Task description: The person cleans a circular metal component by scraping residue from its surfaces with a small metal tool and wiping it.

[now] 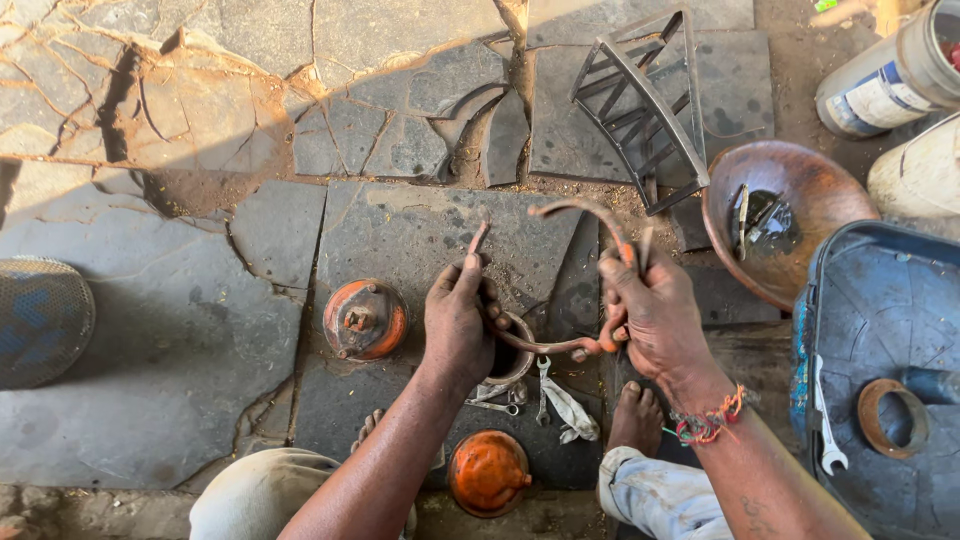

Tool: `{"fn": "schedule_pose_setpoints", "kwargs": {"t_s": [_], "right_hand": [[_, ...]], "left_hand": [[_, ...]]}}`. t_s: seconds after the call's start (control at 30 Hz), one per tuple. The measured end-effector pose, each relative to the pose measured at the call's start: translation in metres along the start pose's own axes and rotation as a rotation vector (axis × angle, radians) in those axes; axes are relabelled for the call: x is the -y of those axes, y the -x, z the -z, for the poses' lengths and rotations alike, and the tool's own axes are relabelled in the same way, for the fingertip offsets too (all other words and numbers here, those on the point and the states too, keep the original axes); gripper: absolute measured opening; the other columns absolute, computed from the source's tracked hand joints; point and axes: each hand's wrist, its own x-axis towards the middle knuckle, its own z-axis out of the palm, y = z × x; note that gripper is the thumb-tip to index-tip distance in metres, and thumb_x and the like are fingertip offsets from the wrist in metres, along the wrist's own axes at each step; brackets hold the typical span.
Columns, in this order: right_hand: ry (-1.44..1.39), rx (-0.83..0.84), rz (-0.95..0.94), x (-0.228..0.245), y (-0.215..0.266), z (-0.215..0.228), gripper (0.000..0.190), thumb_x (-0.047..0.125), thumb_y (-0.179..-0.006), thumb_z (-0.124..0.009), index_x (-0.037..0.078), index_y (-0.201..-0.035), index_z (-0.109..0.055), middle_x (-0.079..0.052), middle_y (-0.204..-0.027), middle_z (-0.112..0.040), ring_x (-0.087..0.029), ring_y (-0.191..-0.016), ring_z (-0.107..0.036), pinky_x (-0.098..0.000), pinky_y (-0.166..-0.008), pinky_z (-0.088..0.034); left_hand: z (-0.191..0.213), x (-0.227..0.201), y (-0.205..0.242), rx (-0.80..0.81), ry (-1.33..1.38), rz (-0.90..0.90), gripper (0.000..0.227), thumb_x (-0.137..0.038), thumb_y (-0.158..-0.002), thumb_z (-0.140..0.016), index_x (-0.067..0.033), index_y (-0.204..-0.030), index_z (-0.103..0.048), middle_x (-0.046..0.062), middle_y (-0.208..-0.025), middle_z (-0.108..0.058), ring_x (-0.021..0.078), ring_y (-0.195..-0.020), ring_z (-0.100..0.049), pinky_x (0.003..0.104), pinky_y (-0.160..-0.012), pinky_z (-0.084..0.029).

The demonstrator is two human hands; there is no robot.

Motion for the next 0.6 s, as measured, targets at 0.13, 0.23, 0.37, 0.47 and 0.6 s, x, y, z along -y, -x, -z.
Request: {"fn": "schedule_pose_setpoints", "kwargs": {"t_s": [0.13,0.23,0.37,0.47,0.6], "right_hand": [[0.002,-0.048,0.152,0.003,0.006,-0.003,0.021,0.022,-0.102,-0.059,0.004,-0.113,-0.064,0.001,-0.066,-0.049,-0.006,-0.052,-0.047,-0.0225,-0.034,-0.038],[-0.022,-0.067,0.052,0.002,0.007,0.000,0.028,0.025,-0.102,-0.058,0.003,-0.119,-0.065,0.002,-0.065,-0.047,-0.007,-0.052,-0.046,-0.0230,-0.037,-0.034],[-0.254,0.022,-0.123,-0.003,0.001,0.009,0.035,0.030,-0.105,-0.057,0.000,-0.120,-0.063,0.003,-0.065,-0.048,-0.008,-0.057,-0.046,-0.0257,-0.049,-0.039],[-0.282,-0.033,-0.179,-0.007,-0.001,0.015,0.035,0.029,-0.102,-0.059,-0.001,-0.121,-0.061,0.003,-0.066,-0.048,-0.010,-0.062,-0.047,-0.0282,-0.054,-0.041],[-0.340,-0.006,-0.217,-0.015,-0.003,0.020,0.035,0.029,-0.103,-0.057,-0.001,-0.120,-0.061,0.003,-0.067,-0.047,-0.010,-0.061,-0.046,-0.0275,-0.053,-0.039]], "left_hand": [[-0.003,0.007,0.000,0.026,0.039,0.055,0.025,-0.029,-0.103,-0.056,-0.0062,-0.113,-0.058,0.003,-0.078,-0.053,0.0121,-0.057,-0.052,0.030,-0.051,-0.050],[-0.004,0.003,0.001,0.026,0.026,0.044,0.024,-0.027,-0.104,-0.057,-0.0052,-0.113,-0.058,0.003,-0.079,-0.055,0.0120,-0.060,-0.053,0.031,-0.052,-0.050],[-0.007,-0.011,0.004,0.094,0.010,0.039,0.023,-0.024,-0.102,-0.058,-0.0043,-0.113,-0.057,0.005,-0.078,-0.058,0.0130,-0.057,-0.054,0.032,-0.049,-0.050],[-0.007,-0.021,0.006,0.154,-0.009,0.000,0.029,-0.025,-0.102,-0.056,-0.0017,-0.119,-0.058,0.008,-0.080,-0.062,0.0134,-0.056,-0.056,0.033,-0.049,-0.053],[-0.009,-0.026,0.008,0.170,-0.006,-0.019,0.035,-0.025,-0.103,-0.056,0.0020,-0.125,-0.057,0.009,-0.081,-0.063,0.0137,-0.056,-0.058,0.033,-0.049,-0.056]]}}
